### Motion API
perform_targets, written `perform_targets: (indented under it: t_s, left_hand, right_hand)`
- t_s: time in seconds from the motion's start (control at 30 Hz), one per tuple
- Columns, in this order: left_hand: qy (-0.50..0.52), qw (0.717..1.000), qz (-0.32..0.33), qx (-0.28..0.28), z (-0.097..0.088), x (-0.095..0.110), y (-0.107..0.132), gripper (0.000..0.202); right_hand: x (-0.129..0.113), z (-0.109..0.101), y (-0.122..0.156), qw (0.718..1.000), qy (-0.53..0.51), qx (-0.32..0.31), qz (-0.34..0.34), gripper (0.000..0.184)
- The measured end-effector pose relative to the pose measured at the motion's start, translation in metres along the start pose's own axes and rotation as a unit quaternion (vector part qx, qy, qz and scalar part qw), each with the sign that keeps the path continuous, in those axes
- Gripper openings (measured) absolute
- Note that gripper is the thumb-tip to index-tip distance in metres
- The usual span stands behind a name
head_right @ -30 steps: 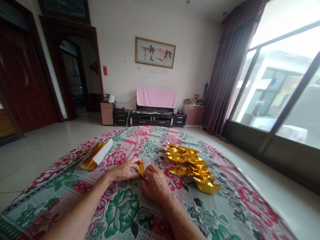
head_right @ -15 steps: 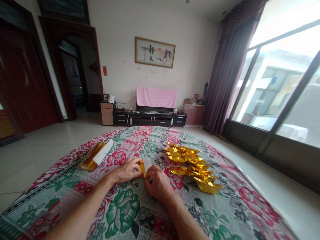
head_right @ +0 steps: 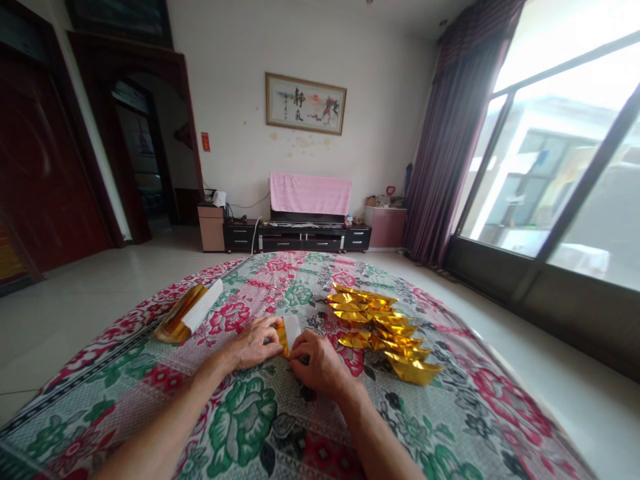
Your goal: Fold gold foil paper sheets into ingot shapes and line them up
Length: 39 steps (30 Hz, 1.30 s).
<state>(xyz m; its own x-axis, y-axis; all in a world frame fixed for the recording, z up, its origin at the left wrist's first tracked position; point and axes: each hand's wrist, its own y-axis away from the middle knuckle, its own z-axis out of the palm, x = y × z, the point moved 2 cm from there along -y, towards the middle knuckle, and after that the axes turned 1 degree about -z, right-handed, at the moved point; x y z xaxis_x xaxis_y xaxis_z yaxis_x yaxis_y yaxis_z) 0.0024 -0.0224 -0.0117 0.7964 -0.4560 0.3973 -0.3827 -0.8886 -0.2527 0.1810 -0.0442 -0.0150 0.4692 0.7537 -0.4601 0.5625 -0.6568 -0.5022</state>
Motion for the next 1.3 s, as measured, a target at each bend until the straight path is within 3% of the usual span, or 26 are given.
perform_targets:
  t_s: [0.3, 0.6, 0.83, 1.0, 1.3]
  left_hand:
    - [0.004, 1.0, 0.013, 0.024, 0.007, -0.004, 0.0, 0.015]
    - [0.009, 0.999, 0.037, 0.013, 0.001, -0.003, 0.004, 0.013]
    - [0.012, 0.997, 0.05, 0.055, 0.002, 0.001, 0.002, 0.009]
    - [0.056, 0.995, 0.069, 0.042, 0.004, 0.002, 0.001, 0.011]
    - [0.04, 0.995, 0.082, 0.029, 0.0, 0.008, 0.001, 0.005]
  right_hand:
    - [0.003, -0.002, 0.0, 1.0, -0.013, -0.013, 0.01, 0.02]
    - [0.002, -0.002, -0.001, 1.0, -0.019, -0.015, 0.003, 0.022]
    - [0.0, -0.003, -0.001, 1.0, -0.018, -0.017, -0.004, 0.022]
    - [0.003, -0.001, 0.0, 1.0, -0.021, -0.01, -0.007, 0.019]
    - [0.002, -0.002, -0.001, 1.0, -0.026, -0.009, -0.009, 0.018]
